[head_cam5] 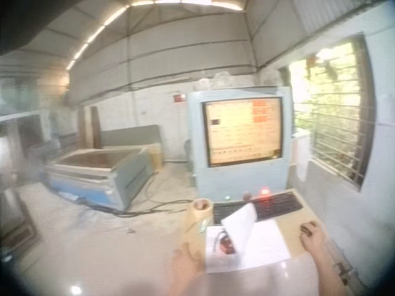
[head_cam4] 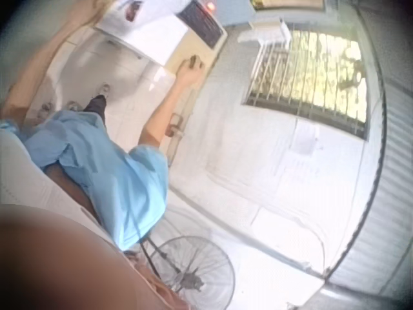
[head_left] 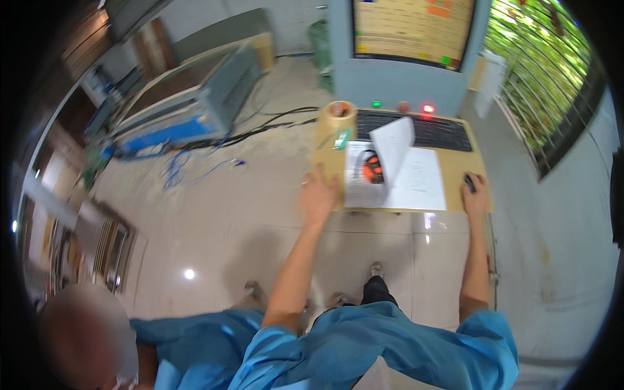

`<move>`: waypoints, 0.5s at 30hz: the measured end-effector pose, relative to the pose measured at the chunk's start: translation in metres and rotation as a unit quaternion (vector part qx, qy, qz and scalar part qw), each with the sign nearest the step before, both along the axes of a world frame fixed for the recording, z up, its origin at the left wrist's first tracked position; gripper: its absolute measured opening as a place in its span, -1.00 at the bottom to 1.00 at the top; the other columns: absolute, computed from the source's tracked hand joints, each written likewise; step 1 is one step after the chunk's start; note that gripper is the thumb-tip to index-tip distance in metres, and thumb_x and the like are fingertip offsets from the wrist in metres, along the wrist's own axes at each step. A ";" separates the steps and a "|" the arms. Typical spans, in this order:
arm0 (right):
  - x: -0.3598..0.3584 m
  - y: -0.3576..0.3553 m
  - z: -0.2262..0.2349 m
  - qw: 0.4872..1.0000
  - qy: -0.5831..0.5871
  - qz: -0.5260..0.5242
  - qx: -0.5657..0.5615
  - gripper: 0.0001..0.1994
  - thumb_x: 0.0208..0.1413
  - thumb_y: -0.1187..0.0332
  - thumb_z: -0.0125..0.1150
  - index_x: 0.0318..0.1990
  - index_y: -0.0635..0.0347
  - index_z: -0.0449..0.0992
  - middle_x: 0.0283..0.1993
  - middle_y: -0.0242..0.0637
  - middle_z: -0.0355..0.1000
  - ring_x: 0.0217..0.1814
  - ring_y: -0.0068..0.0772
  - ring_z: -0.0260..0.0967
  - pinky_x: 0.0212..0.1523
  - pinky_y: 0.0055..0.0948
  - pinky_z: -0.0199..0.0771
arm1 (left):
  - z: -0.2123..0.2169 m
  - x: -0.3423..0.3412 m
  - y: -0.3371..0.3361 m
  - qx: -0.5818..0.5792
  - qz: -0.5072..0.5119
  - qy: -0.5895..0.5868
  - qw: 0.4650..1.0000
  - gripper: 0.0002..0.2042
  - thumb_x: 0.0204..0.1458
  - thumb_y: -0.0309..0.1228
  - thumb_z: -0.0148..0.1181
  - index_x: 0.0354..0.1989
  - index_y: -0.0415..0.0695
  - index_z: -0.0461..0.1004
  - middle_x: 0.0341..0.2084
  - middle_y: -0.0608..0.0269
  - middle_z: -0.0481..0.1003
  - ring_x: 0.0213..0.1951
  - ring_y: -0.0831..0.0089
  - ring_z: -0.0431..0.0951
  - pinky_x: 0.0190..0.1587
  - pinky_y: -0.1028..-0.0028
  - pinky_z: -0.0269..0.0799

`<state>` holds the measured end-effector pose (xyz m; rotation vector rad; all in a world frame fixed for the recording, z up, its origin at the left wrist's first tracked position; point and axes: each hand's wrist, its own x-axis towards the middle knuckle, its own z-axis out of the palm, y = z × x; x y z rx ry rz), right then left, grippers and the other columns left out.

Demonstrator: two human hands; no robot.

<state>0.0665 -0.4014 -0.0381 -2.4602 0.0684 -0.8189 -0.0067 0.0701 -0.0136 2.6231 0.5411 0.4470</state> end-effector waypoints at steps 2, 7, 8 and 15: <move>0.001 -0.003 -0.001 0.998 0.007 0.047 0.031 -0.57 0.14 0.31 0.26 0.20 -0.01 0.61 0.35 0.07 0.40 0.37 0.12 0.38 0.34 -0.13 0.39 | -0.002 -0.002 0.000 0.005 0.007 -0.010 1.000 -0.35 0.22 0.07 0.16 0.41 0.02 0.29 0.02 -0.20 0.50 -0.08 -0.15 0.64 -0.07 -0.01 0.60; 0.005 0.000 0.000 1.000 0.024 0.010 0.002 -0.55 0.15 0.33 0.24 0.24 0.01 0.58 0.36 0.09 0.38 0.36 0.12 0.38 0.37 -0.13 0.37 | -0.005 0.001 0.001 -0.021 0.002 -0.028 0.999 -0.36 0.20 0.04 0.19 0.39 0.02 0.30 -0.07 -0.22 0.51 -0.10 -0.15 0.65 -0.09 -0.03 0.61; 0.004 0.000 0.001 0.999 0.003 0.037 -0.015 -0.55 0.15 0.35 0.24 0.23 0.03 0.58 0.35 0.09 0.39 0.36 0.12 0.38 0.36 -0.13 0.37 | -0.006 0.002 0.001 -0.016 0.007 -0.035 0.999 -0.36 0.20 0.04 0.19 0.39 0.01 0.30 -0.07 -0.23 0.52 -0.09 -0.16 0.65 -0.09 -0.03 0.61; -0.004 0.001 0.003 0.999 -0.003 0.025 0.030 -0.60 0.10 0.39 0.28 0.14 0.10 0.63 0.30 0.04 0.45 0.30 0.11 0.43 0.30 -0.17 0.43 | -0.006 0.003 0.001 -0.002 -0.001 -0.014 1.000 -0.35 0.22 0.05 0.17 0.41 0.01 0.28 0.03 -0.31 0.50 0.00 -0.22 0.61 0.01 -0.07 0.56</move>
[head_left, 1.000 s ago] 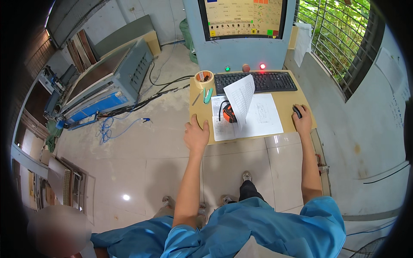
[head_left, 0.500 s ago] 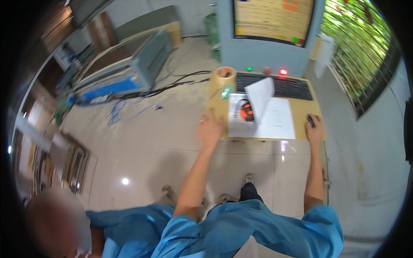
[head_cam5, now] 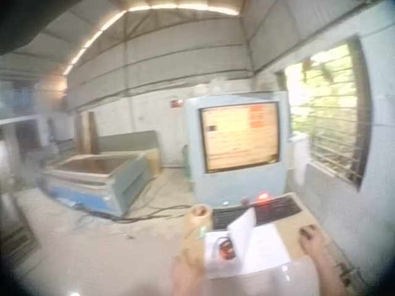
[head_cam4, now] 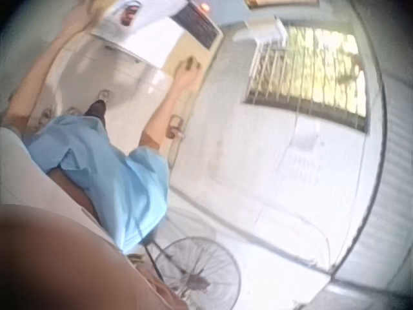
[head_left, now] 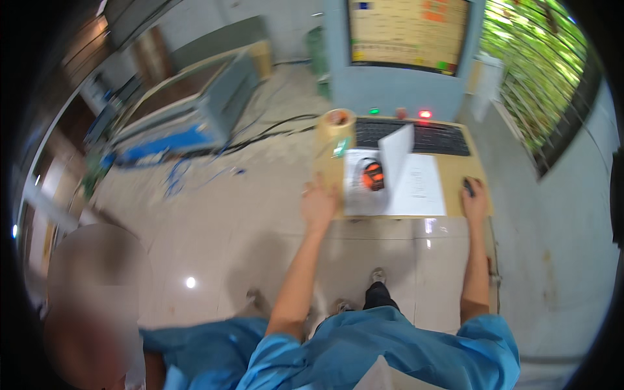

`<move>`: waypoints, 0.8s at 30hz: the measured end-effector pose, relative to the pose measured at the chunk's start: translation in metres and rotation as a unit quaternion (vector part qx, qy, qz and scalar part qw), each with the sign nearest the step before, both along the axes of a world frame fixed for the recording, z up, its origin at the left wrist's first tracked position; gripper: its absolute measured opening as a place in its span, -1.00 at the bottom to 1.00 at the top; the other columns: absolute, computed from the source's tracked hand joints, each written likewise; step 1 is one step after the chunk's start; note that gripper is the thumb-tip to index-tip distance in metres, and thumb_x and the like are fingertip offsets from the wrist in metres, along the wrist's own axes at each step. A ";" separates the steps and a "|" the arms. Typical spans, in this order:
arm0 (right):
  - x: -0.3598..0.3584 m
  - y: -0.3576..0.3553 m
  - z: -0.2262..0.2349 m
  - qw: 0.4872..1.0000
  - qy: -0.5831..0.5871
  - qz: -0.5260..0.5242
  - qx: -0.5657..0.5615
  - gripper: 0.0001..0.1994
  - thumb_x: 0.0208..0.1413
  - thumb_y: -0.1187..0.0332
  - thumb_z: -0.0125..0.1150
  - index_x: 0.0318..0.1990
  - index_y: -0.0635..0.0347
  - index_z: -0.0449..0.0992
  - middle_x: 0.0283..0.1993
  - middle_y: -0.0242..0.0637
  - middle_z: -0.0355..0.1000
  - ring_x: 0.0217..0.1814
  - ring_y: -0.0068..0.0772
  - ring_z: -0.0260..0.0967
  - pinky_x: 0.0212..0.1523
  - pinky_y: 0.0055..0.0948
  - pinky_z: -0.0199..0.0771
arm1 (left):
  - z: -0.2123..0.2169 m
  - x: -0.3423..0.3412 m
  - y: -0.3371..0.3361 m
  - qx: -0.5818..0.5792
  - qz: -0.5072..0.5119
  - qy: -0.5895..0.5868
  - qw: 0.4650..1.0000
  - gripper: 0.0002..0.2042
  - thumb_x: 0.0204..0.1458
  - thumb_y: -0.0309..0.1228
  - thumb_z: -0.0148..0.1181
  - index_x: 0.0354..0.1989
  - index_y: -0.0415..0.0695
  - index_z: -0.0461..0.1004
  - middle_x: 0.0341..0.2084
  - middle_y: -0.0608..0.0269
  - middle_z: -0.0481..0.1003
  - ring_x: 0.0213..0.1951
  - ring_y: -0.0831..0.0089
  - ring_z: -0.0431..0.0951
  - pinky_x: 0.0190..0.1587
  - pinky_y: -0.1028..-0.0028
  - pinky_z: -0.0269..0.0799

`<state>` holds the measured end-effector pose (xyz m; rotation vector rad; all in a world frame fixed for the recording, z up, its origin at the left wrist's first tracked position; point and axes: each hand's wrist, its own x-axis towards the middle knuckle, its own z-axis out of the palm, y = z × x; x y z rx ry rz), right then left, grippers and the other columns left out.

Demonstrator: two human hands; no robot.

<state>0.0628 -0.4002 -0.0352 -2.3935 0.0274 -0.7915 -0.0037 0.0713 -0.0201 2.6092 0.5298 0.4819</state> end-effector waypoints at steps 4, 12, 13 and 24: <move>-0.004 0.009 0.007 0.999 -0.030 -0.034 -0.030 -0.61 0.09 0.33 0.30 0.13 -0.02 0.65 0.28 0.02 0.46 0.27 0.10 0.44 0.28 -0.13 0.45 | 0.015 -0.005 -0.005 -0.017 -0.010 0.014 1.000 -0.34 0.23 0.05 0.16 0.43 -0.02 0.28 0.07 -0.22 0.46 0.00 -0.16 0.61 -0.01 0.00 0.58; -0.004 0.006 0.003 0.999 -0.020 -0.034 -0.020 -0.60 0.09 0.30 0.33 0.12 -0.01 0.65 0.29 0.03 0.45 0.31 0.11 0.41 0.30 -0.12 0.43 | 0.013 -0.005 -0.005 -0.016 -0.009 0.022 1.000 -0.35 0.24 0.03 0.17 0.43 -0.01 0.28 0.05 -0.22 0.47 0.01 -0.14 0.61 -0.02 -0.02 0.57; -0.003 0.001 -0.001 0.999 -0.017 -0.030 -0.024 -0.60 0.09 0.31 0.33 0.13 0.00 0.64 0.30 0.03 0.44 0.32 0.11 0.40 0.31 -0.12 0.42 | 0.007 -0.003 -0.003 -0.026 -0.011 0.026 0.999 -0.36 0.24 0.03 0.17 0.42 -0.03 0.28 0.04 -0.22 0.48 0.00 -0.15 0.61 -0.03 -0.02 0.57; 0.015 -0.008 -0.012 0.997 0.037 -0.040 -0.059 -0.55 0.24 0.26 0.24 0.30 0.00 0.53 0.39 0.04 0.35 0.42 0.15 0.32 0.36 -0.08 0.37 | -0.001 -0.005 -0.002 0.003 0.022 -0.066 0.998 -0.38 0.15 0.01 0.26 0.33 0.00 0.36 -0.19 -0.06 0.53 -0.16 -0.08 0.67 -0.14 0.01 0.63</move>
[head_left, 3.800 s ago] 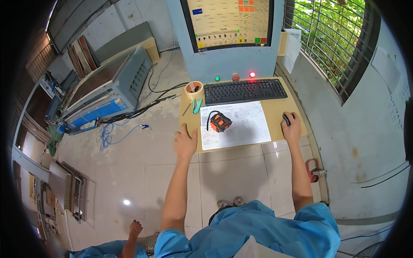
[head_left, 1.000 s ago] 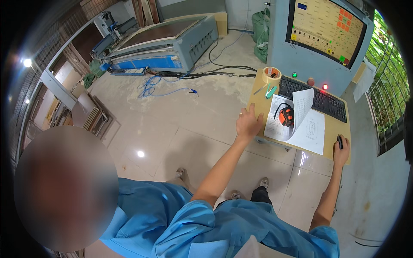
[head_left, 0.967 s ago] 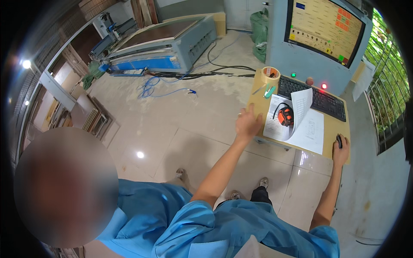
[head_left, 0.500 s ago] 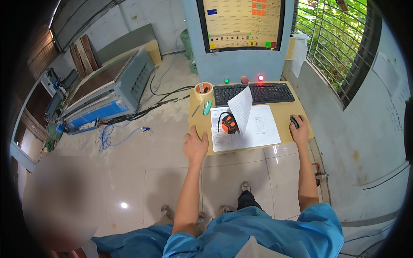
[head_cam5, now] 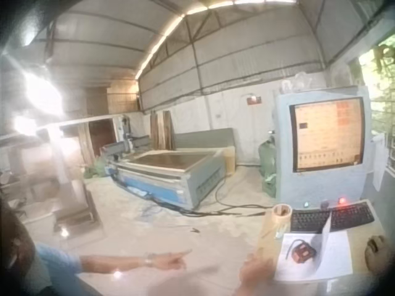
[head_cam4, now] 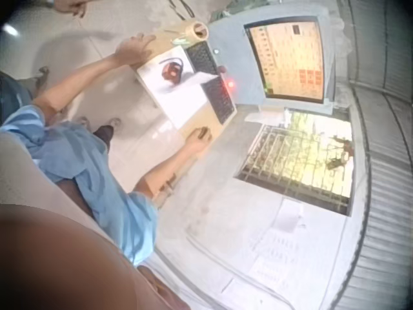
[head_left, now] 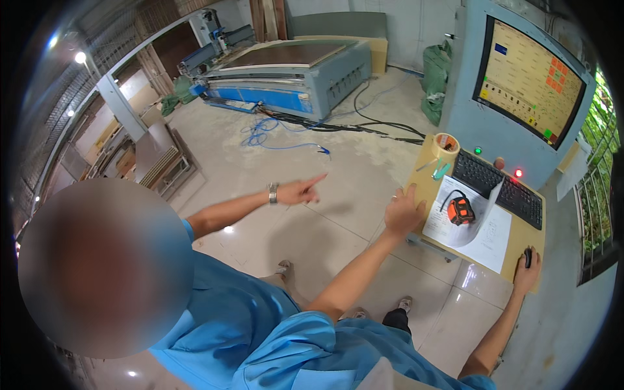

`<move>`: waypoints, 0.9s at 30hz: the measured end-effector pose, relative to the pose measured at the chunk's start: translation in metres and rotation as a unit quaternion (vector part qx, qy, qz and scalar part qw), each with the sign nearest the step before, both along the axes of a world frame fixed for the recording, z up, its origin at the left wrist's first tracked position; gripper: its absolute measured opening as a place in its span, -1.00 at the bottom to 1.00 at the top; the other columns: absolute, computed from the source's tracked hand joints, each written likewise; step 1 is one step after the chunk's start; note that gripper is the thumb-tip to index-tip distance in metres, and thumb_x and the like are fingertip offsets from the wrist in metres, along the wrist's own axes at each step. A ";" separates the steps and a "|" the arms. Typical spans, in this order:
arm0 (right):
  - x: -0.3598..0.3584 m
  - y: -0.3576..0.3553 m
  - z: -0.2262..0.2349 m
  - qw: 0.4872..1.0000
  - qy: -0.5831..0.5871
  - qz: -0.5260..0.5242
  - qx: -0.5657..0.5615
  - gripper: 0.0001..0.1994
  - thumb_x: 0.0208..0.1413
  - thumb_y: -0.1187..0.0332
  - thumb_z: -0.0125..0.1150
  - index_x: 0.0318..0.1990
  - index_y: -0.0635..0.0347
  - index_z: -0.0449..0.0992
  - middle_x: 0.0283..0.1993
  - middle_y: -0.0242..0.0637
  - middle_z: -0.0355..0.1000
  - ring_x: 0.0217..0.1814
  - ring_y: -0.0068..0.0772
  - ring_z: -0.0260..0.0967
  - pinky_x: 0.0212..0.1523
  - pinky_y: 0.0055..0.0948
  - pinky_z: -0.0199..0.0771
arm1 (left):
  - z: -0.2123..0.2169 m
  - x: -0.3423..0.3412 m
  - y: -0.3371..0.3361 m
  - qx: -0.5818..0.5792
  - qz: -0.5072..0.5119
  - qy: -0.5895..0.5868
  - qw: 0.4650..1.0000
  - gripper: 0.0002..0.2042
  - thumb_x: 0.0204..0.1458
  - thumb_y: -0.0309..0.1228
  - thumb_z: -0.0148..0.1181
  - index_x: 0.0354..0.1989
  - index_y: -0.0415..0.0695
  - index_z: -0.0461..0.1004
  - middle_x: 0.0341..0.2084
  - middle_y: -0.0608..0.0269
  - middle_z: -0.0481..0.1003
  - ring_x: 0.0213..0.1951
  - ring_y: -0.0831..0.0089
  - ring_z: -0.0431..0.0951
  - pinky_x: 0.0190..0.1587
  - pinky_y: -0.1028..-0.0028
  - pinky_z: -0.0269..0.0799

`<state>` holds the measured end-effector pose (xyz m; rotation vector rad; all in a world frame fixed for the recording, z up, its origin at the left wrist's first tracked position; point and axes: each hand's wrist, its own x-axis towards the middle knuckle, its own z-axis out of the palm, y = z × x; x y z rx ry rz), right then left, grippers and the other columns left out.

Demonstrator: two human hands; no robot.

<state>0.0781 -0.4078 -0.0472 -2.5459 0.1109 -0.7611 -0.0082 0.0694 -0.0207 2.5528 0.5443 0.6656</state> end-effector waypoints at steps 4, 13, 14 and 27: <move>-0.003 -0.004 0.001 0.999 -0.032 0.030 -0.017 -0.54 0.22 0.30 0.28 0.28 0.03 0.54 0.37 0.05 0.38 0.40 0.11 0.35 0.38 -0.13 0.35 | -0.002 0.000 -0.001 0.008 -0.001 -0.008 1.000 -0.38 0.18 0.01 0.23 0.35 -0.02 0.34 -0.13 -0.16 0.54 -0.11 -0.10 0.66 -0.09 0.01 0.62; -0.016 0.010 0.013 0.998 -0.054 -0.001 0.015 -0.56 0.14 0.30 0.32 0.21 -0.02 0.58 0.33 0.04 0.41 0.34 0.13 0.40 0.32 -0.10 0.43 | 0.007 0.005 -0.001 -0.002 -0.040 0.060 0.997 -0.34 0.24 0.06 0.15 0.44 0.00 0.26 0.08 -0.23 0.47 -0.02 -0.18 0.63 -0.05 0.01 0.60; -0.017 0.012 0.015 0.999 -0.050 0.007 0.013 -0.56 0.14 0.29 0.32 0.21 -0.04 0.58 0.33 0.02 0.41 0.33 0.12 0.40 0.31 -0.09 0.44 | 0.009 0.003 -0.002 -0.012 -0.024 0.074 0.997 -0.35 0.24 0.06 0.16 0.44 0.02 0.27 0.10 -0.21 0.45 -0.02 -0.17 0.63 -0.06 0.01 0.60; 0.000 -0.007 -0.005 0.998 -0.036 0.056 0.006 -0.56 0.21 0.32 0.25 0.27 -0.01 0.55 0.36 -0.01 0.39 0.39 0.10 0.35 0.35 -0.13 0.38 | -0.003 0.000 0.004 0.000 -0.015 0.021 1.000 -0.35 0.19 0.01 0.23 0.37 -0.10 0.32 -0.10 -0.16 0.51 -0.14 -0.10 0.66 -0.11 0.04 0.63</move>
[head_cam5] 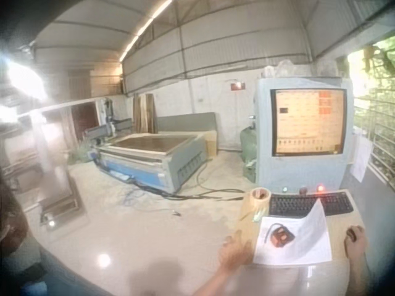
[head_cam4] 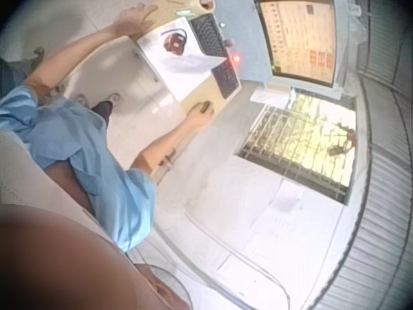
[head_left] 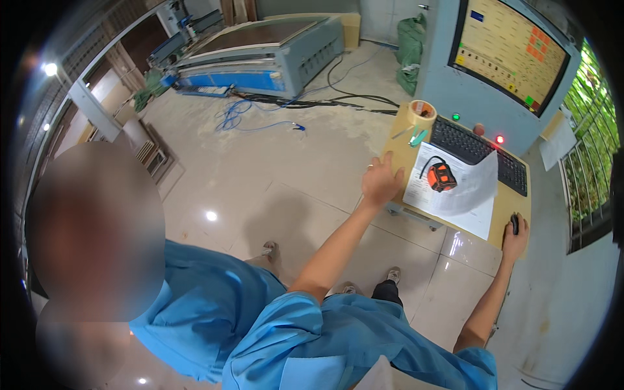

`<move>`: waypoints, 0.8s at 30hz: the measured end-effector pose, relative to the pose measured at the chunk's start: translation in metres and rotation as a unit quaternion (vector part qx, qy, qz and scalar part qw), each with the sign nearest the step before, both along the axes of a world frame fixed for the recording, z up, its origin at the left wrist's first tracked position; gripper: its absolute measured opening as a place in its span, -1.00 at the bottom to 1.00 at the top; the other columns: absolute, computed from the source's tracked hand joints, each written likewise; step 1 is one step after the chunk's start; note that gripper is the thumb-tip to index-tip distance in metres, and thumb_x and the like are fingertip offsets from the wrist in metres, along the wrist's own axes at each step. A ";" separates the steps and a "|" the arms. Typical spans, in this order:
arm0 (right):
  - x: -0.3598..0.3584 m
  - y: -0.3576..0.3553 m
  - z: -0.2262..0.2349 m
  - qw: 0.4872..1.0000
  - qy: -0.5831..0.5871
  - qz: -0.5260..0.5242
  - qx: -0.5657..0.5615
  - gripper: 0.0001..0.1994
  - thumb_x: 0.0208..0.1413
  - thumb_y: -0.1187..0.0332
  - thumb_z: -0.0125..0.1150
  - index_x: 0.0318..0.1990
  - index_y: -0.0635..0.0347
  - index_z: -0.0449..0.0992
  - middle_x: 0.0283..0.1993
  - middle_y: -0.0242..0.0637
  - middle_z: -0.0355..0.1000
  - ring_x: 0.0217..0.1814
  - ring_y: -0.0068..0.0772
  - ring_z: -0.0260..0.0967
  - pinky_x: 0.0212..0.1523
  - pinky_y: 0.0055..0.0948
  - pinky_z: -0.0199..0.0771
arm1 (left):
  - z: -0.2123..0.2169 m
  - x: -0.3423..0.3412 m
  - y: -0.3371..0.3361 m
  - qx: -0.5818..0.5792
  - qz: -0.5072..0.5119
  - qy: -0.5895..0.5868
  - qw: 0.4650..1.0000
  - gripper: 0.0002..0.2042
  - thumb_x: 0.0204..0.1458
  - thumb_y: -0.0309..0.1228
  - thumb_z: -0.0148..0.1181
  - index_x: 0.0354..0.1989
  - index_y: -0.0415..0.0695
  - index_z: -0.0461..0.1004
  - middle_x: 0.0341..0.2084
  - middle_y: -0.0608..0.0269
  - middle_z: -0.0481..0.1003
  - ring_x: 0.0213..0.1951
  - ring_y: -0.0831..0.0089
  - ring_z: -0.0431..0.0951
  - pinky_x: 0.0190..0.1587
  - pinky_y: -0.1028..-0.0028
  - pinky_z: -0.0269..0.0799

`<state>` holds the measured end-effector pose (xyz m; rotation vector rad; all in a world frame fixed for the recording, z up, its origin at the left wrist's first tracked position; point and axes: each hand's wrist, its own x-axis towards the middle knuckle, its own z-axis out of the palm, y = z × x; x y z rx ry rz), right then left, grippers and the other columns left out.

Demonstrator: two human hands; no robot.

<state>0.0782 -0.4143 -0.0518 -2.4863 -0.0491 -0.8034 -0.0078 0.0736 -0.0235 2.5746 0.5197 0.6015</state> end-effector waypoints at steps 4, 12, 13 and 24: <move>-0.001 0.010 0.005 1.000 0.013 0.001 0.004 -0.57 0.23 0.28 0.22 0.26 -0.01 0.56 0.38 0.02 0.37 0.39 0.10 0.35 0.35 -0.12 0.38 | 0.004 0.001 0.000 -0.014 -0.008 0.001 1.000 -0.35 0.18 0.01 0.23 0.35 -0.10 0.34 -0.09 -0.17 0.51 -0.15 -0.10 0.66 -0.14 0.06 0.64; -0.047 -0.002 0.018 0.995 0.067 -0.021 -0.074 -0.54 0.19 0.27 0.26 0.27 0.01 0.56 0.37 0.05 0.38 0.37 0.12 0.37 0.37 -0.11 0.37 | 0.014 -0.017 -0.015 -0.077 -0.003 0.004 0.997 -0.38 0.18 0.03 0.22 0.37 0.03 0.34 0.02 -0.18 0.52 0.01 -0.15 0.62 0.04 -0.04 0.56; -0.037 0.004 0.021 0.998 0.031 -0.018 -0.053 -0.54 0.18 0.27 0.28 0.26 0.01 0.56 0.37 0.05 0.39 0.37 0.12 0.37 0.37 -0.11 0.37 | 0.018 -0.012 -0.012 -0.061 0.002 -0.079 0.995 -0.37 0.18 0.04 0.21 0.37 0.04 0.33 0.03 -0.18 0.52 0.03 -0.15 0.61 0.07 -0.04 0.54; -0.017 0.020 0.023 1.000 -0.003 -0.024 -0.001 -0.57 0.15 0.29 0.32 0.21 0.02 0.59 0.31 0.07 0.42 0.31 0.15 0.41 0.31 -0.09 0.42 | 0.008 0.003 -0.006 -0.021 0.009 0.064 0.998 -0.35 0.22 0.07 0.17 0.42 0.05 0.28 0.06 -0.12 0.48 0.05 -0.08 0.60 -0.01 0.03 0.59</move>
